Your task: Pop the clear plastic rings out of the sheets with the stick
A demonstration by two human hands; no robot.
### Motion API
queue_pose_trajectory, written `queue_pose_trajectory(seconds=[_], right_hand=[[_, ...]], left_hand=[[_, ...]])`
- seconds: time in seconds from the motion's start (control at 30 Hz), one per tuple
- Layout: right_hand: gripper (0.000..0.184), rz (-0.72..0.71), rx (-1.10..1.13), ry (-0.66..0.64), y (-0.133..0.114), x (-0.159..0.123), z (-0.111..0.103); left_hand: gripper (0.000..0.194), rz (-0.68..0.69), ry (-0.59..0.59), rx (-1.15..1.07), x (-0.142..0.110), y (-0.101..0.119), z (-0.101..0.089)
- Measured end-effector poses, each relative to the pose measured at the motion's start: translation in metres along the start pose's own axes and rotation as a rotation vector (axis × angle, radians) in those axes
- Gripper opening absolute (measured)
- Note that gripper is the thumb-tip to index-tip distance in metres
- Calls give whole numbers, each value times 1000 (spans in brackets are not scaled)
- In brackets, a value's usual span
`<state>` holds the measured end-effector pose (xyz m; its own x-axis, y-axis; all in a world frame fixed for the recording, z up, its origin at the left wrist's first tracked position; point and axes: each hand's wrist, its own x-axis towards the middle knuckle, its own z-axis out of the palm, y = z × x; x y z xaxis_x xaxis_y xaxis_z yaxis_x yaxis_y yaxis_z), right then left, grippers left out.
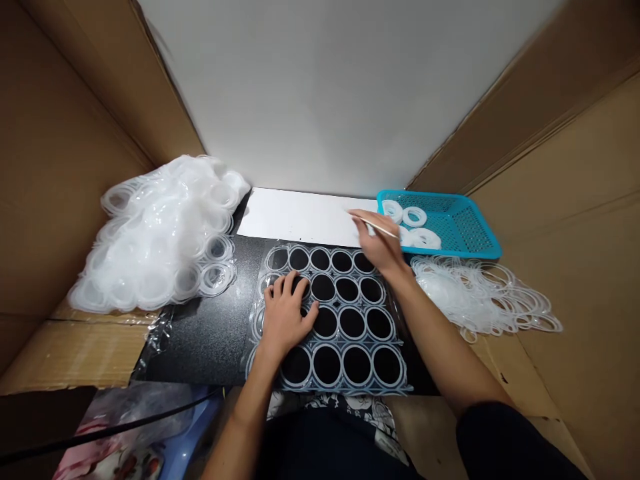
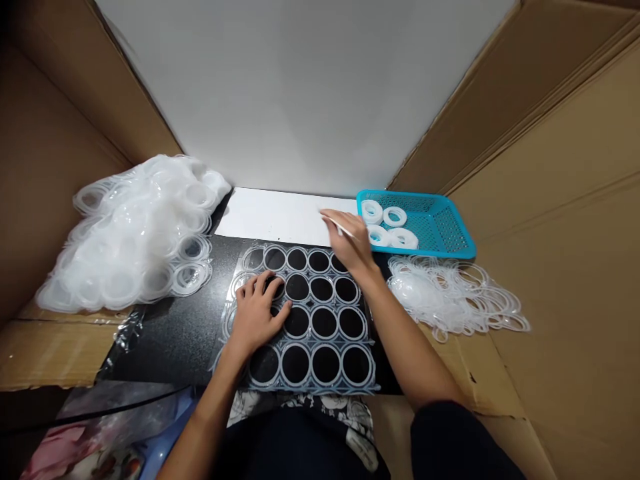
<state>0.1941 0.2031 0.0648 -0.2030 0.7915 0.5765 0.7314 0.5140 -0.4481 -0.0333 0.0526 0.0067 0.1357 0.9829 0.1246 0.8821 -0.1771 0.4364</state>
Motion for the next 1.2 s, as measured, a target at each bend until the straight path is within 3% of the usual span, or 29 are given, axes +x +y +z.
queue_pose_trajectory(seconds=[0.17,0.23,0.33,0.43,0.5,0.57,0.67,0.73,0.8,0.87,1.0,1.2], right_hand=[[31,221,-363,117,37,-109,-120],[29,243,-336,29,50,-155,-157],[26,301,-283,-81,53,-197,-191],[26,348,-254,-80,34,-195,-200],[25,368,-189,-50,17,-174,-191],[24,376,-80,-61,2,-147,-169],[32,294,132,-274,-5,-103,-114],[35,161,102,-418,-2,-76,-72],[37,65,-113,-512,3,-53,-35],[33,30,-228,-541,8,-39,-8],[33,-3,-284,-564,18,-35,11],[23,-29,-320,-605,32,-44,3]], left_hand=[[41,12,17,-23,1,-3,1],[42,18,17,-30,1,-4,2],[39,19,19,-77,1,-5,1],[31,27,44,-194,3,-9,-8],[31,10,102,-227,10,-16,-17],[35,-52,192,-186,23,-29,-26],[40,-147,252,-98,55,-53,-36],[41,-148,181,-67,79,-68,-38],[37,-127,58,-42,100,-78,-39],[36,-97,-65,-22,114,-84,-39],[39,-44,-245,-18,127,-88,-44],[39,-37,-316,-67,131,-90,-50]])
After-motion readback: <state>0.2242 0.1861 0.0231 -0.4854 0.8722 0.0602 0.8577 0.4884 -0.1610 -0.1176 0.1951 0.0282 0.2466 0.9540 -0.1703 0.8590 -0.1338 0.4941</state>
